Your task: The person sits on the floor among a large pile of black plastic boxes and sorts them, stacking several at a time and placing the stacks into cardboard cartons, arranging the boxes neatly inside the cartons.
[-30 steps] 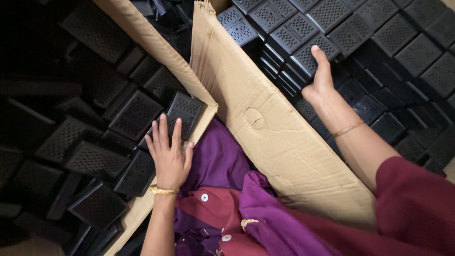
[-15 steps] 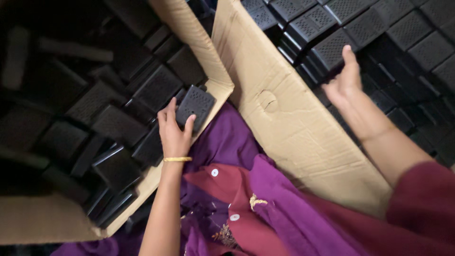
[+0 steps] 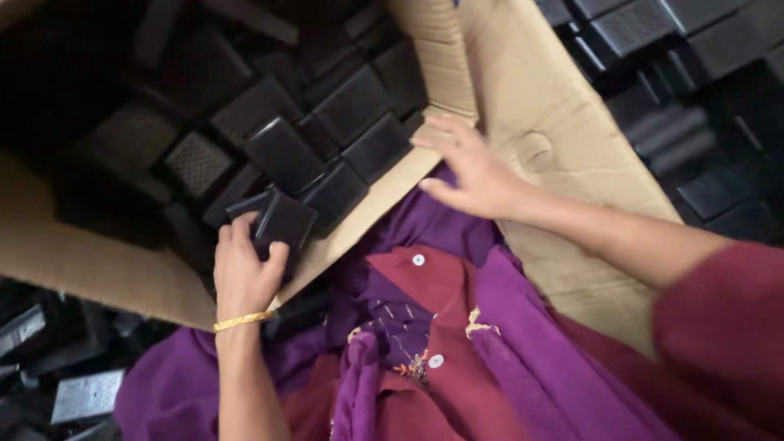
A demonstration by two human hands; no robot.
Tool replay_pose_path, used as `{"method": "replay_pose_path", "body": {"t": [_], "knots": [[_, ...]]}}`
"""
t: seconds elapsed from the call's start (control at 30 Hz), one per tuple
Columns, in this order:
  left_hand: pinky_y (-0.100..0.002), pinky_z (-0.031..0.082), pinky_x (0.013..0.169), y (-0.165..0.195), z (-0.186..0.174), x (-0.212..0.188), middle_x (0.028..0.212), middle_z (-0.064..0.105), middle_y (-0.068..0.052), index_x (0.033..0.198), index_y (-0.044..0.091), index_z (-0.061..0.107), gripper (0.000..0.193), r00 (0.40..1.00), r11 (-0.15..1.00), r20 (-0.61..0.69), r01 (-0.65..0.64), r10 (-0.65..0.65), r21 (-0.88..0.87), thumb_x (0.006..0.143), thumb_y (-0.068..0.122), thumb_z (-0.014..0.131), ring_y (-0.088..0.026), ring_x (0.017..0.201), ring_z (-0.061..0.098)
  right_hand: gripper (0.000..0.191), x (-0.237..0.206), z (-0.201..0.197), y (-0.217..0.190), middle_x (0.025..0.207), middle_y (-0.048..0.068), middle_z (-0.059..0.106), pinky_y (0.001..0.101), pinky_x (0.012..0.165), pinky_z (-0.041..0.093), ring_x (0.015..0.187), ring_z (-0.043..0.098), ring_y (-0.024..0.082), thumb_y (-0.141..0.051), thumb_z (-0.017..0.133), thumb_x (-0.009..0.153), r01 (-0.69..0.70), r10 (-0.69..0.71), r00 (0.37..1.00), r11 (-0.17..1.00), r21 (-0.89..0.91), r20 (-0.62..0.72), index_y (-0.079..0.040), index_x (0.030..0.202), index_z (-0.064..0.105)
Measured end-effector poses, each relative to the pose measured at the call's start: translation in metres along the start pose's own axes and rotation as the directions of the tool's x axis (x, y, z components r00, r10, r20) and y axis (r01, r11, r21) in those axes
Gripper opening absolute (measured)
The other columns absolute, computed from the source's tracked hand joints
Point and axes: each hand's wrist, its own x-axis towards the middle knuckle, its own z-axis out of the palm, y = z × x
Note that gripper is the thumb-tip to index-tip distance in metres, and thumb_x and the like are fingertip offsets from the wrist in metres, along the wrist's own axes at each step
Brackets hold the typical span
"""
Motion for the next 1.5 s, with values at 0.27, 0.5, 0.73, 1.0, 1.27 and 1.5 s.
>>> {"method": "replay_pose_path", "body": {"t": [0.27, 0.5, 0.73, 1.0, 1.27, 1.5], "knots": [[-0.050, 0.049, 0.092, -0.021, 0.009, -0.018, 0.111, 0.057, -0.021, 0.117, 0.005, 0.070, 0.044, 0.996, 0.992, -0.084, 0.012, -0.002, 0.127, 0.086, 0.034, 0.080, -0.042, 0.104, 0.056, 0.104, 0.073, 0.091, -0.021, 0.165, 0.027, -0.007, 0.0757, 0.109, 0.021, 0.151, -0.005, 0.054, -0.045, 0.080, 0.082, -0.110, 0.169, 0.968, 0.949, -0.295, 0.185, -0.021, 0.162, 0.019], [-0.055, 0.043, 0.095, -0.018, 0.018, -0.007, 0.126, 0.055, -0.021, 0.118, 0.010, 0.073, 0.039, 0.980, 0.973, -0.199, 0.029, 0.018, 0.228, 0.094, 0.039, 0.085, -0.043, 0.117, 0.051, 0.073, 0.018, 0.010, -0.020, 0.163, 0.024, 0.028, 0.0644, 0.120, 0.029, 0.154, 0.019, 0.047, -0.035, 0.077, 0.091, -0.032, 0.034, 0.999, 0.988, -0.151, 0.007, -0.012, 0.153, 0.046], [-0.053, 0.029, 0.113, 0.065, 0.034, 0.012, 0.144, 0.051, -0.017, 0.129, 0.008, 0.066, 0.039, 0.930, 0.935, -0.240, -0.206, 0.279, 0.290, 0.094, 0.019, 0.080, -0.040, 0.134, 0.045, 0.043, -0.141, -0.173, 0.011, 0.140, 0.016, 0.064, 0.0417, 0.114, 0.051, 0.133, 0.062, 0.032, -0.015, 0.069, 0.097, -0.287, 0.241, 0.949, 0.928, -0.238, -0.205, -0.006, 0.138, 0.061], [-0.052, 0.037, 0.109, 0.282, 0.136, 0.069, 0.135, 0.060, -0.011, 0.120, 0.008, 0.068, 0.033, 0.549, 0.524, -0.035, -0.813, 0.835, -0.253, 0.089, 0.017, 0.073, -0.034, 0.126, 0.054, 0.135, -0.298, -0.157, 0.171, 0.151, 0.042, 0.025, 0.0560, 0.113, 0.031, 0.138, 0.025, 0.058, -0.062, 0.088, 0.066, -0.750, 0.897, 0.442, 0.363, -0.553, -0.009, 0.000, 0.158, 0.010], [-0.062, 0.020, 0.118, 0.449, 0.299, 0.102, 0.166, 0.022, -0.011, 0.140, 0.011, 0.057, 0.064, 0.094, 0.403, 0.863, -0.905, 0.496, -0.133, 0.093, 0.054, 0.063, -0.028, 0.154, 0.019, 0.131, -0.302, -0.154, 0.156, 0.157, 0.031, 0.024, 0.0533, 0.120, 0.033, 0.142, 0.031, 0.052, -0.051, 0.088, 0.065, -0.879, 0.966, 0.260, 0.239, -0.412, 0.006, -0.010, 0.163, 0.011], [-0.048, 0.044, 0.109, 0.420, 0.371, 0.145, 0.165, 0.026, -0.022, 0.138, 0.011, 0.063, 0.044, 0.259, 0.571, 0.895, -0.821, 0.364, 0.006, 0.095, 0.021, 0.062, -0.038, 0.137, 0.050, 0.105, -0.217, -0.161, 0.136, 0.156, 0.031, 0.027, 0.0535, 0.117, 0.032, 0.144, 0.030, 0.050, -0.037, 0.090, 0.065, -0.701, 0.674, 0.713, 0.680, -0.214, -0.194, -0.007, 0.150, 0.035]]}}
